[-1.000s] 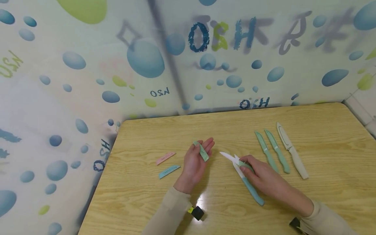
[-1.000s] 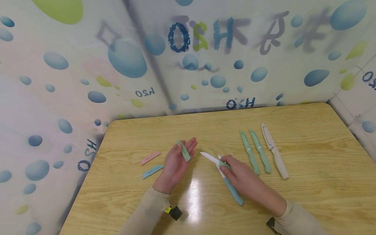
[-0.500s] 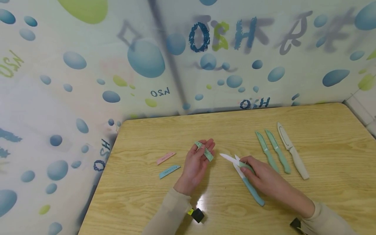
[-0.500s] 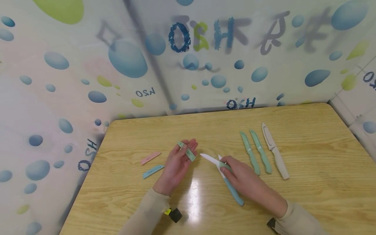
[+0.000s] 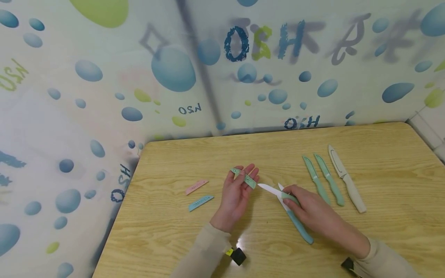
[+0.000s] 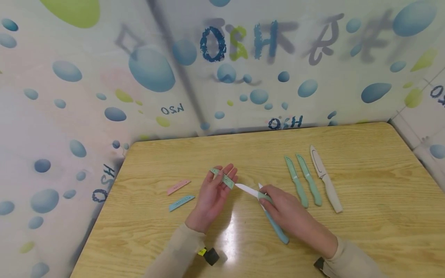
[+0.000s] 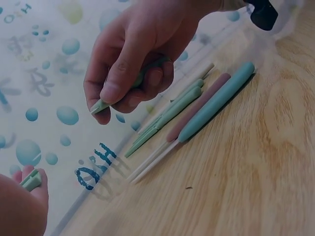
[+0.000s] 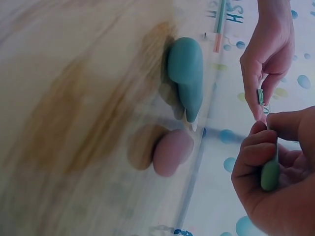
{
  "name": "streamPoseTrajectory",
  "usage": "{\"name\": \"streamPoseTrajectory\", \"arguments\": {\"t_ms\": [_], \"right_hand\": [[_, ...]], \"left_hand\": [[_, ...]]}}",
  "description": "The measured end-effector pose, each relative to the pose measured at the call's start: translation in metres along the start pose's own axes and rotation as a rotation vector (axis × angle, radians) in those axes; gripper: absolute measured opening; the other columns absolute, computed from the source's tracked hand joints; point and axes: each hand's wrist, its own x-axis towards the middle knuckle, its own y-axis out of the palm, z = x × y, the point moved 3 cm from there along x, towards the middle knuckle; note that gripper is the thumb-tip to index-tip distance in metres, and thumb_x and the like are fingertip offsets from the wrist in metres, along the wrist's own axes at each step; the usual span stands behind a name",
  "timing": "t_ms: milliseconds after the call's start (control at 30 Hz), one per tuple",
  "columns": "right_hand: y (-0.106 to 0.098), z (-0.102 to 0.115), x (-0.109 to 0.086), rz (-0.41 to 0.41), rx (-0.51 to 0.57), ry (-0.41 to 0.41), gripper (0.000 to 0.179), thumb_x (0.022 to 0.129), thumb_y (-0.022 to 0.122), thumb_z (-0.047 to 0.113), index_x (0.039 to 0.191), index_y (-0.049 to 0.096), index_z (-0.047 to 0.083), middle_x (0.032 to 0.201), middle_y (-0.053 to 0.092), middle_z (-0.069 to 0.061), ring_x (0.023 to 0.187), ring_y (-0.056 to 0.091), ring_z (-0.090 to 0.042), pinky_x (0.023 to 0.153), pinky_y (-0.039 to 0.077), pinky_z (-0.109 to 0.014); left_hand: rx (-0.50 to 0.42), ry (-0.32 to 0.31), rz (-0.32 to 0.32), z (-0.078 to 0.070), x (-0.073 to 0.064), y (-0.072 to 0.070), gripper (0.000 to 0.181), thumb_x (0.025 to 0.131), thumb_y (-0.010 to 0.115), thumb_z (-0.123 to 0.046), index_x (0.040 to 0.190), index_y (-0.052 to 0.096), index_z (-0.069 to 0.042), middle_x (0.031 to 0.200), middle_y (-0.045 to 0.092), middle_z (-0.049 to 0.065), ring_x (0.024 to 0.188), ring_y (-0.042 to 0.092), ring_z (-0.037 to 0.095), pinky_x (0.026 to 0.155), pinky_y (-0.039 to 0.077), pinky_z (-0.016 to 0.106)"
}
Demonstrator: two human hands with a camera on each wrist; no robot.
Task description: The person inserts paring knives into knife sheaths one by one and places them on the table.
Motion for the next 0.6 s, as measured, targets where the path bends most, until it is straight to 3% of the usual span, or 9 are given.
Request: {"name": "streamPoseTrajectory", "arguments": {"t_ms": [333, 600], "right_hand": [[0.0029, 0.0010, 0.0017, 0.017, -0.008, 0.028, 0.016, 0.100, 0.070, 0.012, 0.115, 0.065, 0.011, 0.088, 0.062, 0.012, 0.071, 0.049, -0.002, 0.060, 0.045, -0.022], [0.0033, 0.0017, 0.0027, 0.017, -0.005, 0.052, 0.015, 0.101, 0.069, 0.016, 0.115, 0.066, 0.010, 0.085, 0.061, 0.013, 0.068, 0.047, -0.001, 0.056, 0.043, -0.022]], "left_hand": [[-0.002, 0.001, -0.025, 0.0032, -0.0008, 0.0041, 0.015, 0.111, 0.046, -0.006, 0.125, 0.049, -0.005, 0.121, 0.064, 0.015, 0.114, 0.068, 0.025, 0.105, 0.054, 0.042], [-0.003, 0.032, -0.020, 0.0050, -0.0006, 0.0045, 0.008, 0.111, 0.046, -0.006, 0.118, 0.050, -0.007, 0.124, 0.066, 0.015, 0.124, 0.065, 0.028, 0.107, 0.053, 0.041]]}}
